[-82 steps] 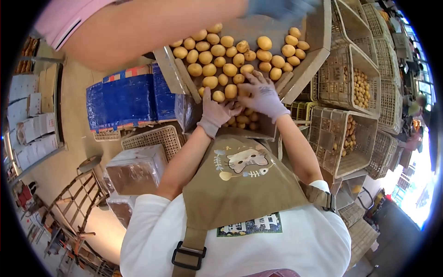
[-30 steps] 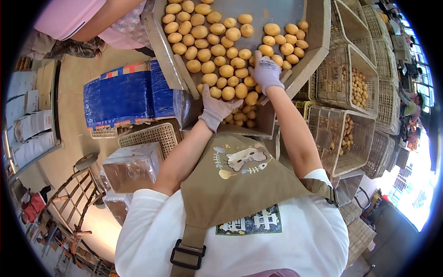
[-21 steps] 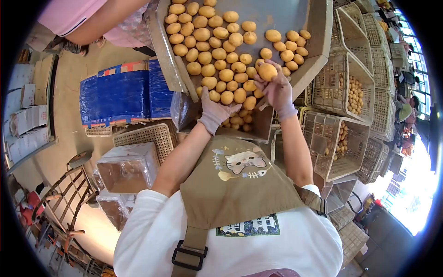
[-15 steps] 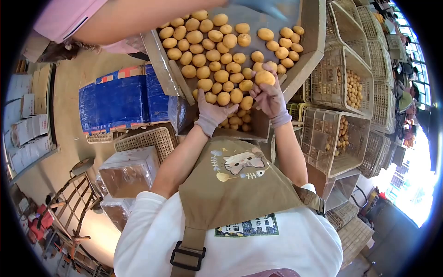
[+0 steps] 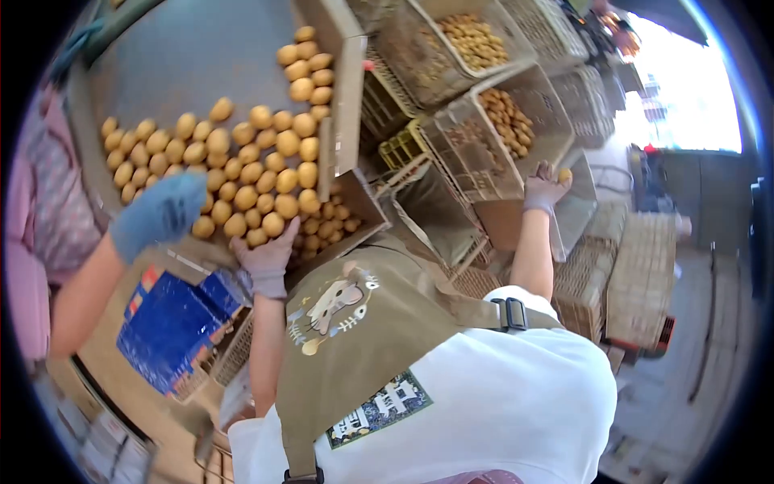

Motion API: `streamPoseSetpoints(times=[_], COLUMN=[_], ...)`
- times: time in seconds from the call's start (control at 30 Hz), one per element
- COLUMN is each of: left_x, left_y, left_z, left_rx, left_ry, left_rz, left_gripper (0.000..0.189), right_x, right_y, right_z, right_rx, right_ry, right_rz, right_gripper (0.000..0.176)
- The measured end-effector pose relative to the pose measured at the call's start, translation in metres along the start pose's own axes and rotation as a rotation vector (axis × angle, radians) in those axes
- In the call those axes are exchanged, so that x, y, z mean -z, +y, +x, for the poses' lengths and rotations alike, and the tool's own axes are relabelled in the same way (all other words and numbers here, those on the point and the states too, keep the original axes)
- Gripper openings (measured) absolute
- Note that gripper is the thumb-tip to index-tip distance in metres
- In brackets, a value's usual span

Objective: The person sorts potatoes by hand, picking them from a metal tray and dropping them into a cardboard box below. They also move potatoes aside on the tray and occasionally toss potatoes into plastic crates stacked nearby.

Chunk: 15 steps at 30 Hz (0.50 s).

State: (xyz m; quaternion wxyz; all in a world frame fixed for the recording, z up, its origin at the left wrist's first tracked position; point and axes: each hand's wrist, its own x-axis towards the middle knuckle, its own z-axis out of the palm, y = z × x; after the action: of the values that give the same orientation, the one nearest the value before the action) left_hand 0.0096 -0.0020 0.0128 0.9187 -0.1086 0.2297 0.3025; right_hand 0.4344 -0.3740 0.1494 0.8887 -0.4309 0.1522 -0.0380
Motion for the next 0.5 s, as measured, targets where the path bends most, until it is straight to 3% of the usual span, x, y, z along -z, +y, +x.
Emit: streamPoseSetpoints(times=[0.03, 0.07, 0.1, 0.13, 0.17, 0.2, 0.23, 0.27, 0.33, 0.37, 0.4, 0.47, 0.5], left_x=[0.0, 0.001, 0.002, 0.004, -0.001, -0.002, -0.003, -0.003, 0.0, 0.007, 0.015, -0.001, 0.001], left_y=[-0.001, -0.002, -0.003, -0.003, -0.006, -0.003, -0.005, -0.007, -0.007, 0.0, 0.006, 0.007, 0.006], left_z=[0.001, 0.003, 0.005, 0.006, 0.003, 0.002, 0.002, 0.001, 0.0, -0.006, -0.005, -0.012, -0.014], left_rx=[0.0, 0.024, 0.048, 0.071, 0.074, 0.067, 0.065, 0.056, 0.03, -0.025, 0.027, 0.019, -0.049], left_ry=[0.032, 0.04, 0.05, 0.061, 0.097, 0.09, 0.079, 0.067, 0.098, 0.167, 0.244, 0.361, 0.303], left_rz=[0.025, -0.025, -0.075, -0.125, -0.121, -0.108, -0.08, -0.051, -0.006, 0.001, 0.007, 0.159, 0.126], left_gripper=[0.081, 0.082, 0.083, 0.084, 0.083, 0.08, 0.078, 0.075, 0.069, 0.067, 0.063, 0.064, 0.067], right_x=[0.008, 0.014, 0.013, -0.002, -0.019, -0.063, -0.103, -0.125, -0.13, -0.16, -0.157, -0.147, -0.145], right_y=[-0.016, -0.01, 0.007, 0.036, 0.065, 0.094, 0.116, 0.136, 0.183, 0.195, 0.214, 0.237, 0.245], right_z=[0.009, 0.017, 0.026, 0.012, -0.005, -0.053, -0.111, -0.16, -0.206, -0.246, -0.258, -0.275, -0.273], right_rx=[0.101, 0.087, -0.013, -0.092, -0.166, -0.221, -0.138, -0.051, 0.187, 0.941, 0.868, 0.797, 0.628], right_ry=[0.088, -0.004, -0.3, -0.391, -0.485, -0.376, -0.49, -0.625, -1.153, -1.739, -1.867, -1.908, -1.988], right_rz=[0.035, -0.02, 0.049, 0.016, -0.025, -0.172, -0.435, -0.689, -0.963, -1.155, -1.167, -1.348, -1.595], right_gripper=[0.042, 0.037, 0.033, 0.031, 0.029, 0.03, 0.03, 0.031, 0.036, 0.042, 0.054, 0.048, 0.048])
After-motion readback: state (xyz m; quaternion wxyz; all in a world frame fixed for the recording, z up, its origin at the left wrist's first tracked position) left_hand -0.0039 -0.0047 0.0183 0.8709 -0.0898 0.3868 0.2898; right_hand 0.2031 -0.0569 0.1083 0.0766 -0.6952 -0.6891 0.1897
